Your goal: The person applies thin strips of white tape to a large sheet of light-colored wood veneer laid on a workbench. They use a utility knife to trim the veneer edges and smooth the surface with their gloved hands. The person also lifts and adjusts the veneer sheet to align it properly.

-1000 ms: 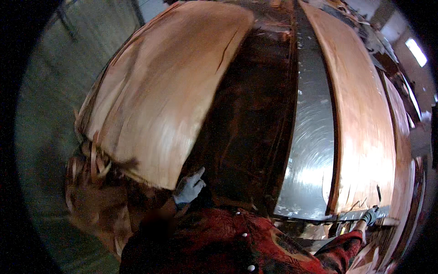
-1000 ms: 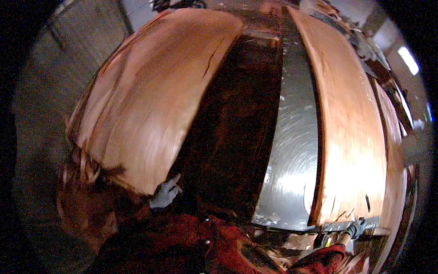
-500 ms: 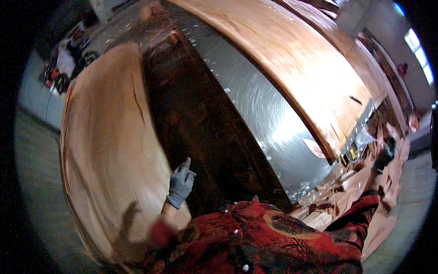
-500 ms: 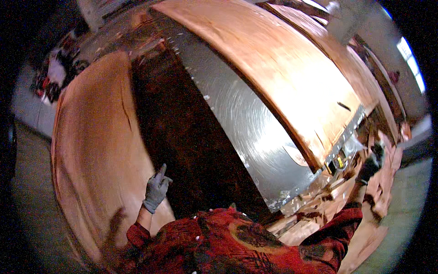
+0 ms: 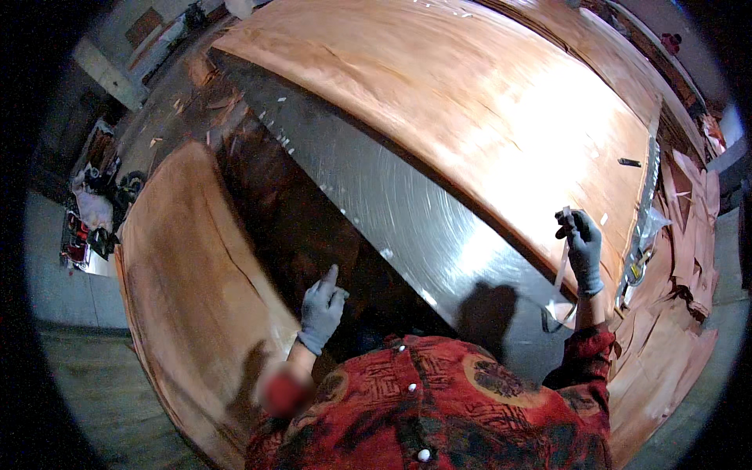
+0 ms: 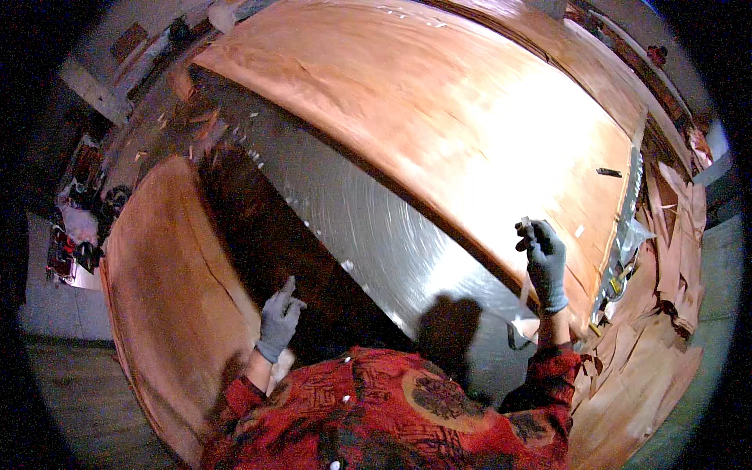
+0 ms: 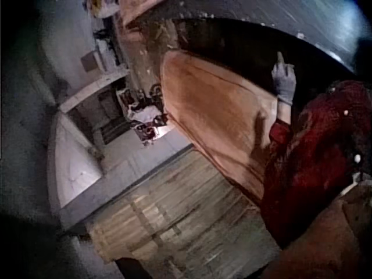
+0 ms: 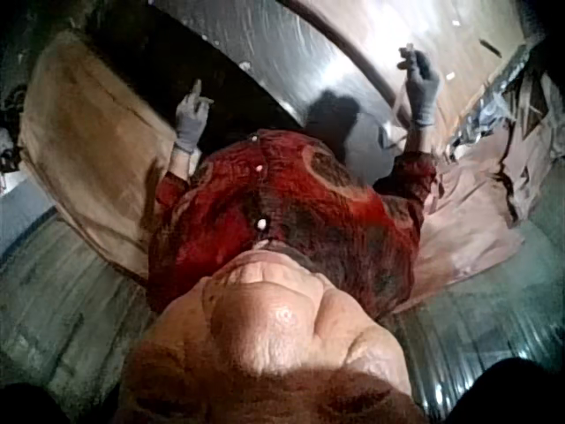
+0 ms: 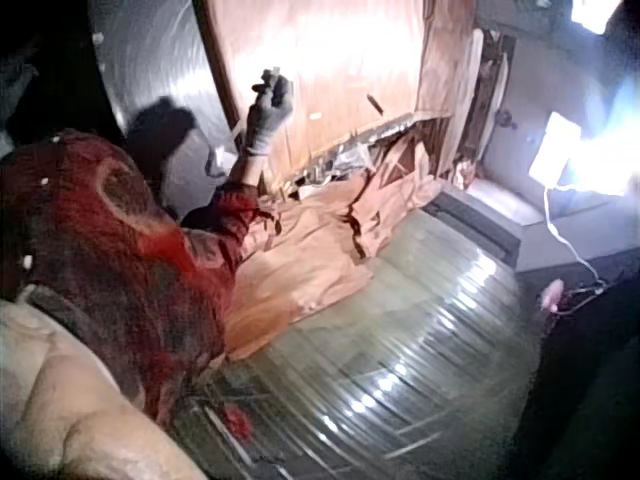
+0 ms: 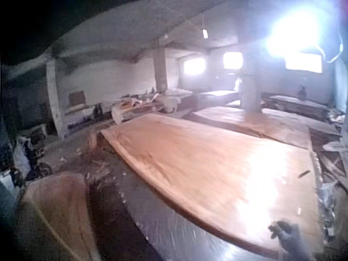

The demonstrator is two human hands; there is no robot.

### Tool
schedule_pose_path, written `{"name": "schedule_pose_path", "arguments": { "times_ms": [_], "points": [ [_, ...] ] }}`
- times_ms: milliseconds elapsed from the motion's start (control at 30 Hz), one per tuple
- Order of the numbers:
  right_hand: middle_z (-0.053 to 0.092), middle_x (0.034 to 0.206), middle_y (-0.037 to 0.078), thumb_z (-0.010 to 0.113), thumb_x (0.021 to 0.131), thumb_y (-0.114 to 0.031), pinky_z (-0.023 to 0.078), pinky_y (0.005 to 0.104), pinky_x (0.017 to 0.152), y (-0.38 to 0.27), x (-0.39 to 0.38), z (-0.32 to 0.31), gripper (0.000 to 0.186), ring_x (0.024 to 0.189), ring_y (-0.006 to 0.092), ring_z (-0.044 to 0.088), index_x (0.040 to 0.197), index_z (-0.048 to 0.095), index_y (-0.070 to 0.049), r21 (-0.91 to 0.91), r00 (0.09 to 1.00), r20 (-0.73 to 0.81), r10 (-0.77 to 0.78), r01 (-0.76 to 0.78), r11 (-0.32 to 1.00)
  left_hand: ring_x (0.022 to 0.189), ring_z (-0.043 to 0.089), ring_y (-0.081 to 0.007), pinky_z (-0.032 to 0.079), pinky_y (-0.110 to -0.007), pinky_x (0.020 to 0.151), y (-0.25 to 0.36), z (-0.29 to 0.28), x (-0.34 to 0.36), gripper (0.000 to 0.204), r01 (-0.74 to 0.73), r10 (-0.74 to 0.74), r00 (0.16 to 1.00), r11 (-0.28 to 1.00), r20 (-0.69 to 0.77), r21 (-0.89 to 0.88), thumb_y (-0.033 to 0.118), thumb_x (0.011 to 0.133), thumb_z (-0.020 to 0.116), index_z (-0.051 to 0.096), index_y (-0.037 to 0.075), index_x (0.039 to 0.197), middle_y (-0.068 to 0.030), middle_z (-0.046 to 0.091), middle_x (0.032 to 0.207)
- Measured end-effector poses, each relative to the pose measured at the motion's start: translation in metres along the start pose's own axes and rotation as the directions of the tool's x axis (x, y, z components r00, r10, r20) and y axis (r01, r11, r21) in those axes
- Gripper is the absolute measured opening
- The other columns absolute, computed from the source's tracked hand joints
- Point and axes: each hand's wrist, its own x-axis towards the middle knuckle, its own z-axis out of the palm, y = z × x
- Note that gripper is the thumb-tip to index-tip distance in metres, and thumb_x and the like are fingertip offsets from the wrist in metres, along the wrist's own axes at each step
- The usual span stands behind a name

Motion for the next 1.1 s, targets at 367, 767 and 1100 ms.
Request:
{"name": "schedule_pose_path", "arguments": {
  "times_ms": [367,767,1100],
  "points": [
    [0.058,0.091,0.008,0.050,0.094,-0.011,0.045,0.0231,0.062,-0.060,0.018,0.041,0.018,0.070,0.0119,0.055,0.091,0.058,0.005,-0.229,0.964,-0.237,0.117,-0.173,0.958,0.109,0.051,-0.0343,0.039,-0.045,0.089,0.014,0.059,0.361,0.068,-0.686,0.700,0.714,0.692,0.024,0.223,0.016,0.073,0.066,0.040,0.002,0.134,-0.0253,0.047,0.124],
    [0.058,0.111,0.014,0.044,0.095,-0.032,0.048,0.0324,0.087,-0.209,-0.272,-0.093,0.036,0.099,0.0220,0.056,0.112,0.055,-0.003,-0.478,0.186,-0.774,-0.605,-0.798,0.366,0.136,0.017,-0.0369,0.021,-0.043,0.109,0.078,0.139,0.505,0.082,-0.746,0.543,0.660,0.550,0.519,0.375,0.023,0.082,0.060,0.012,0.003,0.145,-0.0168,0.043,0.136],
    [0.056,0.117,0.013,0.040,0.096,-0.043,0.043,0.0358,0.087,-0.139,-0.163,-0.020,0.048,0.101,0.0230,0.054,0.117,0.053,-0.001,-0.104,-0.158,-0.965,-0.209,-0.501,0.859,0.137,0.020,-0.0331,0.021,-0.043,0.107,0.072,0.168,0.523,0.078,-0.786,0.716,0.584,0.617,0.383,0.045,0.004,0.073,0.065,0.028,0.006,0.142,-0.0070,0.061,0.117]
  ]
}}
